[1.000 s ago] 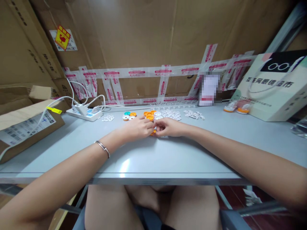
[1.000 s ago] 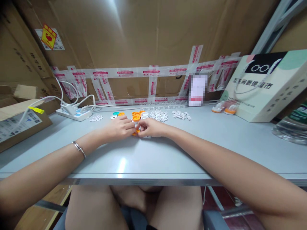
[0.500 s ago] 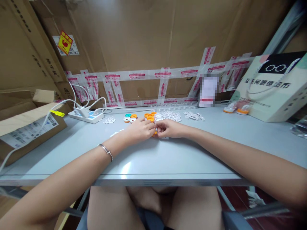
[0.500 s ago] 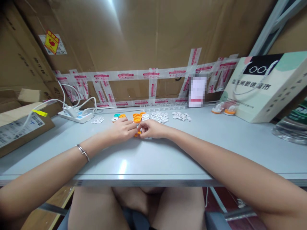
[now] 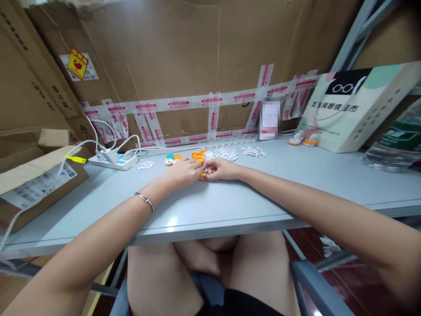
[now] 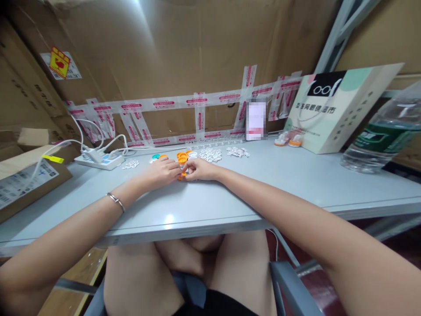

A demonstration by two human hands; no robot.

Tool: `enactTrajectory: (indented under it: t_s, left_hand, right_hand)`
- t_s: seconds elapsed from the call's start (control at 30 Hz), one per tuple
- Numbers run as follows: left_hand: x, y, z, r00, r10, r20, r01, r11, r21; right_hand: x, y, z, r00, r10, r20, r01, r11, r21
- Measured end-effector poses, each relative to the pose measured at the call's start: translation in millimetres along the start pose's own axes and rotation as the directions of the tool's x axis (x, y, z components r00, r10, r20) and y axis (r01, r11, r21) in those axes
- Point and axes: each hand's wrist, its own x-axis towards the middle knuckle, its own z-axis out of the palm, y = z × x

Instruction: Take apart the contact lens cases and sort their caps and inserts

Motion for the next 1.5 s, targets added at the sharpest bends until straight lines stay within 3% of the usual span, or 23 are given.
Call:
enactTrajectory:
  t_s: [0.33, 0.57, 0.77, 0.93, 1.1, 1.2, 1.27, 1.3, 1.37, 1.4, 1.43, 1.5]
  left_hand:
    - [1, -1, -0.2, 1.0, -0.022, 0.009, 0.023, 0.993, -0.115]
    - [1, -1, -1.5, 0.993, -0.112, 0.022, 0.114, 0.951, -0.289]
    - [-1, -1, 4.7, 0.952, -0.301, 0.045, 0.273, 0.776, -0.568]
    - [0, 1, 13.5, 0.913, -0.403, 0.065, 0.335, 0.649, -0.684]
    - [-9, -23, -3.9, 0.865, -0.462, 0.194, 0.45, 0.545, -0.707]
    - [-35, -59, -23.2, 0.796, -0.459, 0.395, 0.604, 0.543, -0.584]
    - [-61, -84, -29.9, 0.687, -0.466, 0.558, 0.721, 0.533, -0.442]
    - [-74, -94, -30.1, 0.611, -0.476, 0.633, 0.776, 0.515, -0.363]
    - [-97, -111, -24.7, 0.468, -0.459, 0.755, 0.843, 0.488, -0.227]
    - [-106, -117, -19.8, 0.418, -0.427, 0.802, 0.858, 0.475, -0.195]
    - [-113, -122, -14.4, 0.393, -0.392, 0.832, 0.866, 0.463, -0.191]
    - [-120, -126, -4.1, 0.388, -0.343, 0.855, 0.87, 0.443, -0.217]
  right_hand:
    - [2, 5, 0, 1.0, -0.031, -0.001, 0.031, 1.0, -0.003]
    - [2, 4, 0, 0.999, -0.035, -0.002, 0.035, 0.999, -0.015]
    - [0, 1, 1, 1.0, -0.024, -0.01, 0.024, 0.999, -0.023]
    - [0, 2, 1, 1.0, -0.01, -0.014, 0.01, 1.0, -0.021]
    - [-2, -1, 2, 1.0, 0.016, -0.023, -0.017, 0.998, -0.053]
    - [-3, -3, 2, 0.999, 0.033, -0.011, -0.033, 0.999, -0.04]
    - [-3, -3, 1, 0.999, 0.032, 0.0, -0.032, 0.999, -0.026]
    - [-3, -2, 1, 1.0, 0.03, 0.005, -0.03, 0.999, -0.021]
    - [-3, 0, 1, 1.0, 0.028, 0.01, -0.028, 0.999, -0.016]
    - [-3, 1, 1, 1.0, 0.027, 0.014, -0.027, 1.0, -0.015]
    - [-2, 2, 0, 0.999, 0.026, 0.019, -0.025, 1.0, -0.013]
    - [-2, 4, 0, 0.999, 0.018, 0.027, -0.018, 1.0, -0.012]
